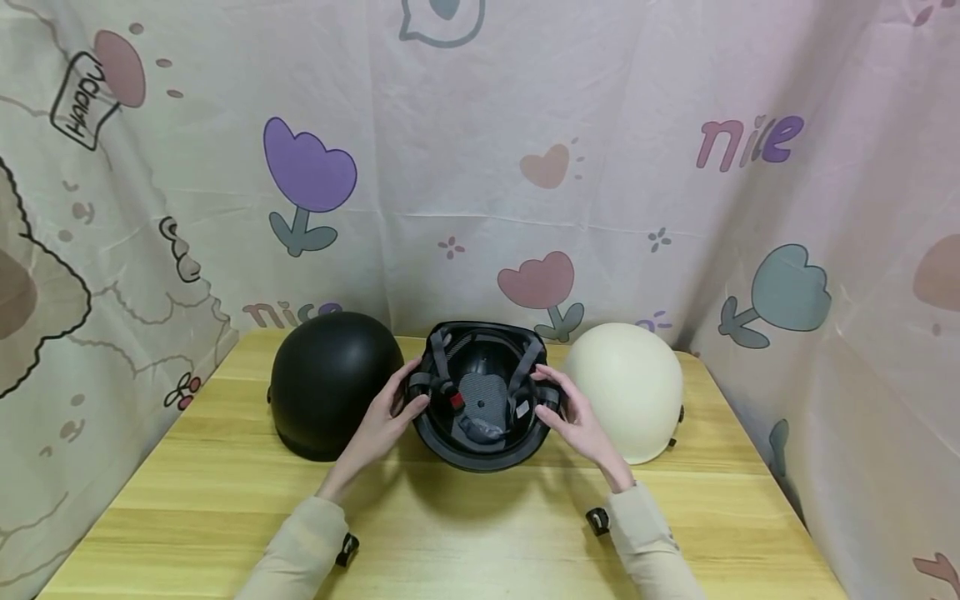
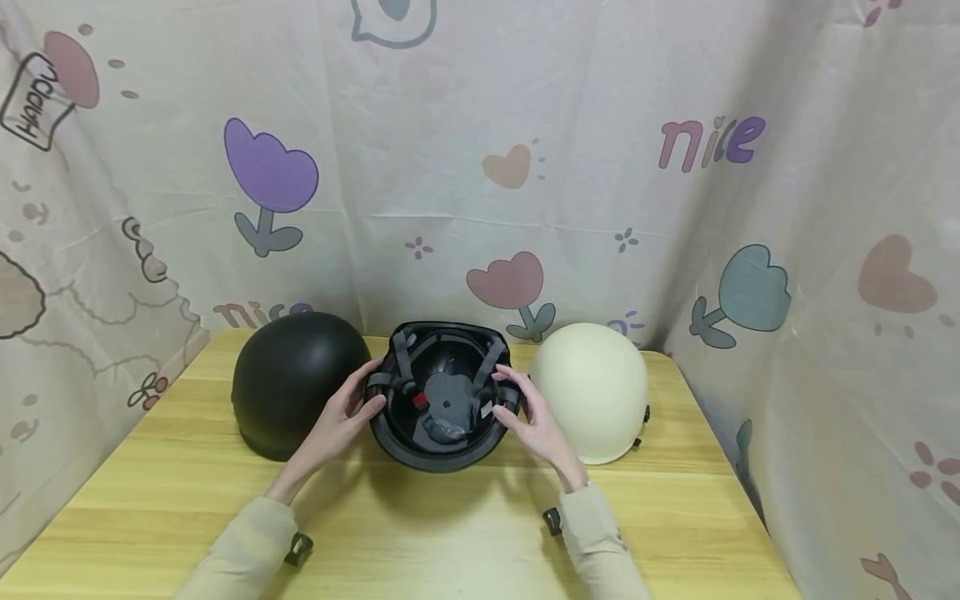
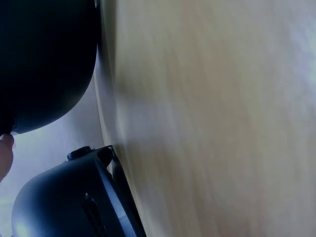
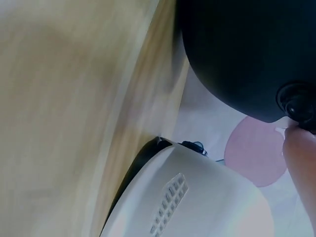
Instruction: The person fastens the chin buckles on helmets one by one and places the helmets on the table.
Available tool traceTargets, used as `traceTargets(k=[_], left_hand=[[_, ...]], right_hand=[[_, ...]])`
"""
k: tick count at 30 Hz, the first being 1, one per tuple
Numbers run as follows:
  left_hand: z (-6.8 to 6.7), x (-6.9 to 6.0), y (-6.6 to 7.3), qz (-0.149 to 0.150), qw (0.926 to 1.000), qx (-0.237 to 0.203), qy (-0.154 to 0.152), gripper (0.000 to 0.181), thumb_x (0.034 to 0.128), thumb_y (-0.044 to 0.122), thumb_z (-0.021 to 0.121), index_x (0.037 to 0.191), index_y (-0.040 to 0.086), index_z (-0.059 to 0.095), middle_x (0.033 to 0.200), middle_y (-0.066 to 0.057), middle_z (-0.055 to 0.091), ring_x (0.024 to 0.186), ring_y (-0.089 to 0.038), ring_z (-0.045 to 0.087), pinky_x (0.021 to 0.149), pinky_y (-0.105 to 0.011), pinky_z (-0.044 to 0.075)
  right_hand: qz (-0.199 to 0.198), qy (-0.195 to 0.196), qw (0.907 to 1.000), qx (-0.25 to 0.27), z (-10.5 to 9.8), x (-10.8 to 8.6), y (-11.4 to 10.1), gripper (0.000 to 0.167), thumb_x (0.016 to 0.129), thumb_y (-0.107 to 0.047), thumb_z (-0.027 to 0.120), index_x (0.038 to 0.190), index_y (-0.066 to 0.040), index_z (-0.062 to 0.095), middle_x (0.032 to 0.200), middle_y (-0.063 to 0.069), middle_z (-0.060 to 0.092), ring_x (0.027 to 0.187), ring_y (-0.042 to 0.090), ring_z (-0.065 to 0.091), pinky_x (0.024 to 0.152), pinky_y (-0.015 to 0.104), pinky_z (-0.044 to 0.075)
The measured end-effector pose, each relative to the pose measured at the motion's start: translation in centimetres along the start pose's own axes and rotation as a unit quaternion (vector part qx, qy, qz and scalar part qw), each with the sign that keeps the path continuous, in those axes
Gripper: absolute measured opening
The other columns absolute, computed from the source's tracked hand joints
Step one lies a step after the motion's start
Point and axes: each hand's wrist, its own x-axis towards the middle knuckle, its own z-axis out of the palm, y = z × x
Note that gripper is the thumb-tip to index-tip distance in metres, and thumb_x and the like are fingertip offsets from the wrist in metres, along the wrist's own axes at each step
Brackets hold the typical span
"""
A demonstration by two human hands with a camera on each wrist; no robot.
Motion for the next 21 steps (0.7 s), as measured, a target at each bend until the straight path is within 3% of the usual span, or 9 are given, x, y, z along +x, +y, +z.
traceTargets(k=[9, 14, 16, 21], left_hand=[[-0.3, -0.2, -0.3, -0.019, 0.9996, -0.014, 0.012, 0.063, 0.1044, 0.013, 0.054, 0.16, 0.014, 0.026, 0.166, -0.019, 0.024, 0.149, -0.039, 0.032, 0.102, -0.001, 0.034], [-0.4, -0.2, -0.3, -0.009, 0.9993, -0.032, 0.017, 0.061, 0.1053, 0.011, 0.052, 0.16, 0.011, 0.025, 0.166, -0.022, 0.023, 0.15, -0.04, 0.029, 0.103, -0.001, 0.033], [-0.5, -0.1, -0.2, -0.003, 0.9991, -0.039, 0.019, 0.061, 0.105, 0.009, 0.052, 0.16, 0.01, 0.025, 0.166, -0.022, 0.023, 0.15, -0.041, 0.029, 0.104, -0.001, 0.033], [-0.5, 0.0, -0.1, 0.008, 0.9988, -0.044, 0.021, 0.061, 0.1044, 0.006, 0.052, 0.159, 0.006, 0.025, 0.165, -0.021, 0.024, 0.151, -0.04, 0.027, 0.106, -0.002, 0.032]], right_hand=[[0.042, 0.011, 0.9981, -0.043, 0.2, -0.2, -0.3, 0.059, 0.091, 0.003, 0.069, 0.145, 0.007, 0.046, 0.142, 0.027, 0.052, 0.133, 0.007, 0.05, 0.11, 0.009, 0.038], [0.053, 0.014, 0.9933, -0.102, 0.3, 0.0, -0.6, 0.06, 0.089, -0.004, 0.074, 0.145, 0.002, 0.05, 0.144, 0.021, 0.056, 0.138, 0.025, 0.05, 0.111, 0.01, 0.035], [0.058, 0.013, 0.9895, -0.131, 0.3, 0.1, -0.7, 0.061, 0.089, -0.007, 0.075, 0.144, -0.001, 0.052, 0.144, 0.018, 0.057, 0.139, 0.032, 0.049, 0.115, 0.019, 0.037], [0.076, 0.016, 0.9825, -0.17, 0.3, 0.3, -1.1, 0.061, 0.087, -0.012, 0.078, 0.143, -0.003, 0.055, 0.145, 0.017, 0.058, 0.14, 0.04, 0.047, 0.118, 0.054, 0.037]])
